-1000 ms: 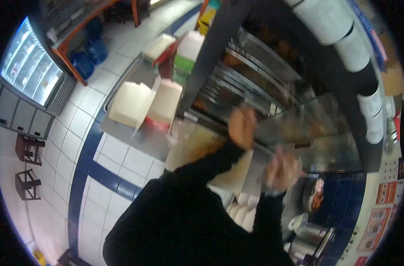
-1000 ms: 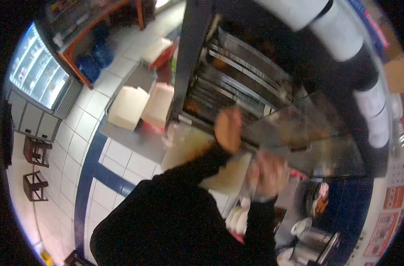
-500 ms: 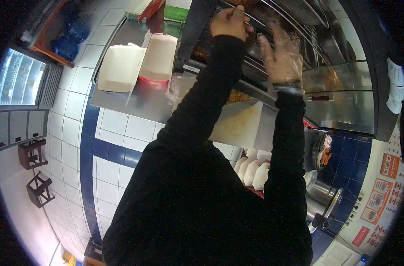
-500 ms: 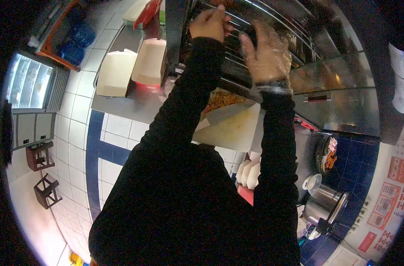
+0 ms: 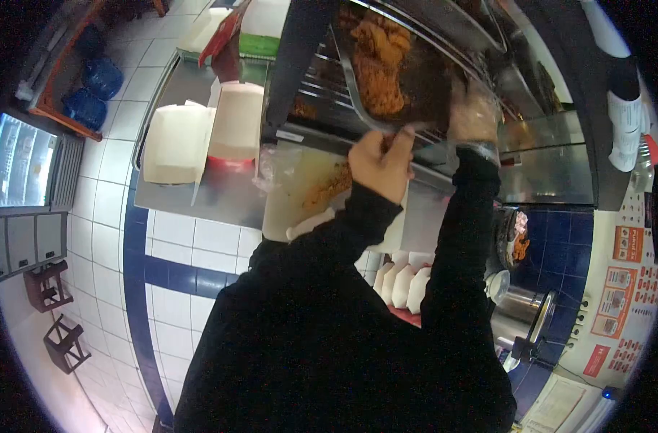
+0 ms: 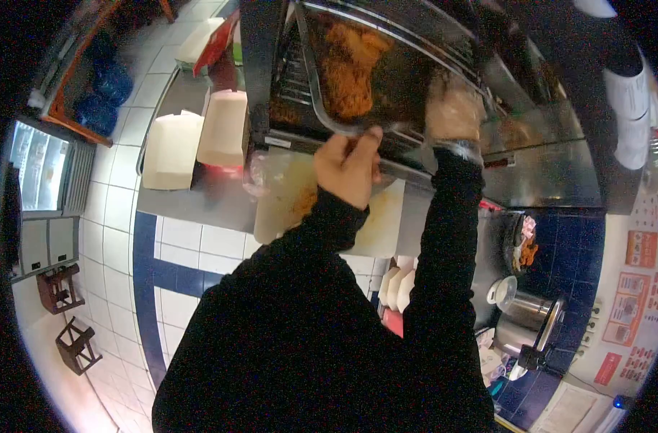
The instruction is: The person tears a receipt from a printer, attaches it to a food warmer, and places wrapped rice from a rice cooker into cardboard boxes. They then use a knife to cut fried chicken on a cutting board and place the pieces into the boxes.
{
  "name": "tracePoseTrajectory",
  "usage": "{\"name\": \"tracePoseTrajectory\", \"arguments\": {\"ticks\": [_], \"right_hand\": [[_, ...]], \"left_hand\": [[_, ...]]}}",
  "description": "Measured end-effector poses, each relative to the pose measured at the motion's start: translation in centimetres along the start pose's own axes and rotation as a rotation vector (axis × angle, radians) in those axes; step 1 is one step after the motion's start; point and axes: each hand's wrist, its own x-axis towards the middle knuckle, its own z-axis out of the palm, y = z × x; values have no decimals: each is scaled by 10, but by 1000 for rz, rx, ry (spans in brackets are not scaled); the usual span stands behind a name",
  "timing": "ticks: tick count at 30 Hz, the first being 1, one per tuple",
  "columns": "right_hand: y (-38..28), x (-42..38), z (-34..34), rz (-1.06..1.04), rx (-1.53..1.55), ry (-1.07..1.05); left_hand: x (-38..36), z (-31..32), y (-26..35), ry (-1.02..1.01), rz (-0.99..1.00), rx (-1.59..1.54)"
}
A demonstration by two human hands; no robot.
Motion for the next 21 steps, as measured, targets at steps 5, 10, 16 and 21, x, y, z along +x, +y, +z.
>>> {"name": "tracePoseTrajectory", "arguments": {"ticks": [5,10,16,21], "right_hand": [[51,16,19,330,-114,-243],[27,39,16,296,-64,-370],[57,57,87,-33,-83,-138],[53,34,75,-187,-179,210]], "left_hand": [[-17,-9,3,1,-59,-74],[-29,-16,2,-58,-12,-86],[-34,-18,5,-1,-23,-22],[-33,-18,5,22,8,13]]}}
